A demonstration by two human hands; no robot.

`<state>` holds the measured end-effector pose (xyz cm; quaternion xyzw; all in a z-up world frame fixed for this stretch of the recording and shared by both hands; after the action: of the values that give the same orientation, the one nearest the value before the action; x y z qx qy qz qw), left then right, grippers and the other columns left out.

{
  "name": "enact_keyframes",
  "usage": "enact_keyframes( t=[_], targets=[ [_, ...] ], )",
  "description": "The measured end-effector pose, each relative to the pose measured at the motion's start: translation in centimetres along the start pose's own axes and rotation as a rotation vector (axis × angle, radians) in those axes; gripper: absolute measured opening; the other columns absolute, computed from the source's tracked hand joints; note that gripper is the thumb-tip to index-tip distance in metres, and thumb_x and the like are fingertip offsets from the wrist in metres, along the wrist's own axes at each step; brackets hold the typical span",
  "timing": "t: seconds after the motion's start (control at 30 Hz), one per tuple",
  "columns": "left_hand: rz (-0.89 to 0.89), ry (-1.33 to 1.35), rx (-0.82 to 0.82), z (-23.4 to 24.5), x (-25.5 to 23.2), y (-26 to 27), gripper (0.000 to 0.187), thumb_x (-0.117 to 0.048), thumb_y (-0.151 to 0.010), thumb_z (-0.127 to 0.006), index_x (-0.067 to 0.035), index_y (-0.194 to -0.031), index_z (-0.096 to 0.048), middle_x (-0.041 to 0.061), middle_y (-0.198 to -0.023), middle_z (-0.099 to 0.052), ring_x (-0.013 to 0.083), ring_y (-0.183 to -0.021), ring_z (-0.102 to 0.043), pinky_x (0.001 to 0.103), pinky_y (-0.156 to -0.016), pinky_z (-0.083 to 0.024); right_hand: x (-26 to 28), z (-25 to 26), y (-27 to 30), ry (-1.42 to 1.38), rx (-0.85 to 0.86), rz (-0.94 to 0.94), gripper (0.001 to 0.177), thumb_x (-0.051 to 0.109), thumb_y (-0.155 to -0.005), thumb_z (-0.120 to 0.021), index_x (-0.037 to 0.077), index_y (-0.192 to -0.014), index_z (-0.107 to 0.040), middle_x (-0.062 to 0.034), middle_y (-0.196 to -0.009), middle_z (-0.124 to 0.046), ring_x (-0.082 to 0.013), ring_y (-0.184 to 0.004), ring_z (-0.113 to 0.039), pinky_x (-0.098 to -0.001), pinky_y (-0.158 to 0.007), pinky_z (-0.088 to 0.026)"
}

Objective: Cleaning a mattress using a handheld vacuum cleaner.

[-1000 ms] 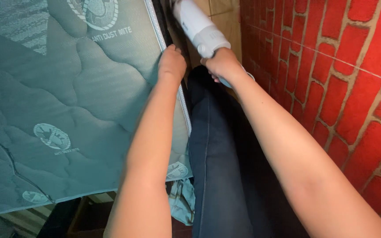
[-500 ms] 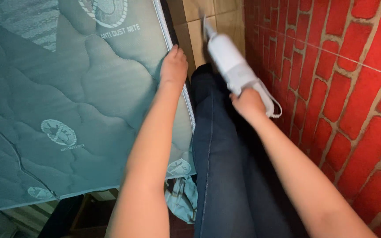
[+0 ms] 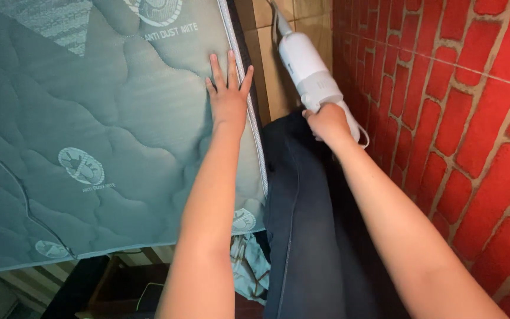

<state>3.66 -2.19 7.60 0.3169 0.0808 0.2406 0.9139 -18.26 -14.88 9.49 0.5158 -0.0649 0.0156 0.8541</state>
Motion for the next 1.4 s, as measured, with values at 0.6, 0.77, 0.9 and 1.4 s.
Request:
enact_keyframes(
  t=[0.6, 0.77, 0.9, 1.4],
  targets=[
    [0.158, 0.664, -0.273, 4.5, -5.3, 3.4, 0.083, -0.013, -0.083, -0.058, 0.000, -0.159, -0.029, 0.035, -0.168, -0.003, 0.0500, -0.159, -0.003, 0.046, -0.127, -0.028, -1.9, -3.4, 1.4, -0.251, 0.108, -0.064, 0.037, 0.030, -0.094, -0.073, -0.005, -0.085, -0.065, -0.0109, -0.067, -0.066, -0.0211, -0.051, -0.063, -0.0358, -0.046, -0.054],
    [0.148, 0.984, -0.266, -4.9, -11.5, 2.9, 0.066, -0.026, -0.099, -0.055, -0.002, -0.159, -0.038, 0.032, -0.168, -0.026, 0.0449, -0.156, -0.029, 0.045, -0.128, -0.034, -4.8, -5.4, 2.0, -0.202, 0.110, -0.099, 0.038, 0.028, -0.094, -0.069, -0.008, -0.085, -0.067, -0.0149, -0.069, -0.069, -0.0236, -0.053, -0.067, -0.0360, -0.047, -0.056],
    [0.378, 1.363, 0.152, -10.8, -14.1, 2.8, 0.066, -0.044, -0.100, -0.048, -0.013, -0.157, -0.037, 0.028, -0.142, -0.058, 0.0441, -0.127, -0.058, 0.046, -0.107, -0.046, -6.2, -6.5, 2.9, -0.165, 0.097, -0.055, 0.032, 0.021, -0.089, -0.062, -0.009, -0.093, -0.070, -0.0200, -0.071, -0.073, -0.0280, -0.054, -0.072, -0.0403, -0.049, -0.058],
    [0.110, 1.348, 0.132, -15.1, -20.0, 4.0, 0.073, -0.035, -0.096, -0.057, -0.016, -0.161, -0.029, 0.025, -0.148, -0.054, 0.0427, -0.130, -0.057, 0.045, -0.108, -0.045, -12.6, -10.0, 3.7, -0.434, -0.021, -0.136, 0.032, 0.020, -0.095, -0.061, -0.011, -0.095, -0.064, -0.0188, -0.069, -0.069, -0.0271, -0.051, -0.066, -0.0410, -0.045, -0.055]
  ],
)
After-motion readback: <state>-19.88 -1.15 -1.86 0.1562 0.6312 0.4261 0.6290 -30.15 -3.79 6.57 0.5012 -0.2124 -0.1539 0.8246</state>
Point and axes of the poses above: each hand's wrist, its own y-axis away from the middle knuckle, its own z-axis out of the back of the hand, x = y × z, the point moved 10 cm from there along -y, towards the middle knuckle
